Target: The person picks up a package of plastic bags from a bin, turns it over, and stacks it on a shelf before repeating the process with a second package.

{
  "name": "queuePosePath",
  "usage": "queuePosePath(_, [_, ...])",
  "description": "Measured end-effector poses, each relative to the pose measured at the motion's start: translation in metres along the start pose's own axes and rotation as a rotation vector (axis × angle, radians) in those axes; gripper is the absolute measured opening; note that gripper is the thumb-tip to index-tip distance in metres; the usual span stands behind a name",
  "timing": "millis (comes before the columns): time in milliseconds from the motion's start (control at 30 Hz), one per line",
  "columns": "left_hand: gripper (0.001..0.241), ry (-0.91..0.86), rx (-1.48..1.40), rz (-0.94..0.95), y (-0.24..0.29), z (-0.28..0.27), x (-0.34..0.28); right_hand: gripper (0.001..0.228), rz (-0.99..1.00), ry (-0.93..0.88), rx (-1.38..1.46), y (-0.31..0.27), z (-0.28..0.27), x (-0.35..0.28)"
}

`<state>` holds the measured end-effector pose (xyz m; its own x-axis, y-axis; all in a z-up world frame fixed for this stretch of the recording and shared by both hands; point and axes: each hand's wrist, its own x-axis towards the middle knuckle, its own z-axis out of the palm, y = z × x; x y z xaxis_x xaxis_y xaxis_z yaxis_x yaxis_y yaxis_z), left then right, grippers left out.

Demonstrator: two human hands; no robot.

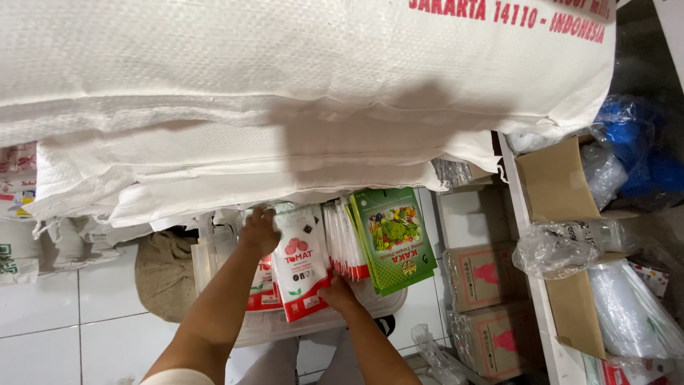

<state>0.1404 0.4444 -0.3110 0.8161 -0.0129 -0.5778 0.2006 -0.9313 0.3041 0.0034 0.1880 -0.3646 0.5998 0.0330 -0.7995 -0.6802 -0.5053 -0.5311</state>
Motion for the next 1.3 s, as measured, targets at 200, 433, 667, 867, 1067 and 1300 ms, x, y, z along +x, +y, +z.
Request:
queuePosePath(200, [0.058,0.153,-0.787,-0.104,-0.043,0.057,-0.003,0.041,0.029,-0.050,0.115,-0.004,-0.002,-0.003])
queuePosePath(433, [0.038,-0.008,-1.257,-0.186,-0.064,0.047,-0.036,0.037,-0.107,-0.299,0.379,-0.040,-0.008,-0.070])
queuePosePath(667, [0.046,-0.156,-2.045,0.036,-0.053,-0.023,-0.166,0.045,-0.370,-0.421,0.593,-0.065,-0.032,-0.190])
queuePosePath(867, [0.107,-0.369,-2.481,0.168,0.042,-0.047,-0.254,0.046,-0.491,-0.551,0.585,-0.085,-0.054,-0.229])
queuePosePath(1067, [0.124,-0.513,-2.394,0.663,0.092,-0.107,-0.284,0.057,-0.832,0.166,0.222,-0.117,-0.070,-0.284])
queuePosePath(1300, [0.117,-0.471,-2.450,0.622,0.145,-0.086,-0.277,0.083,-1.493,0.314,-0.861,-0.152,-0.053,-0.322])
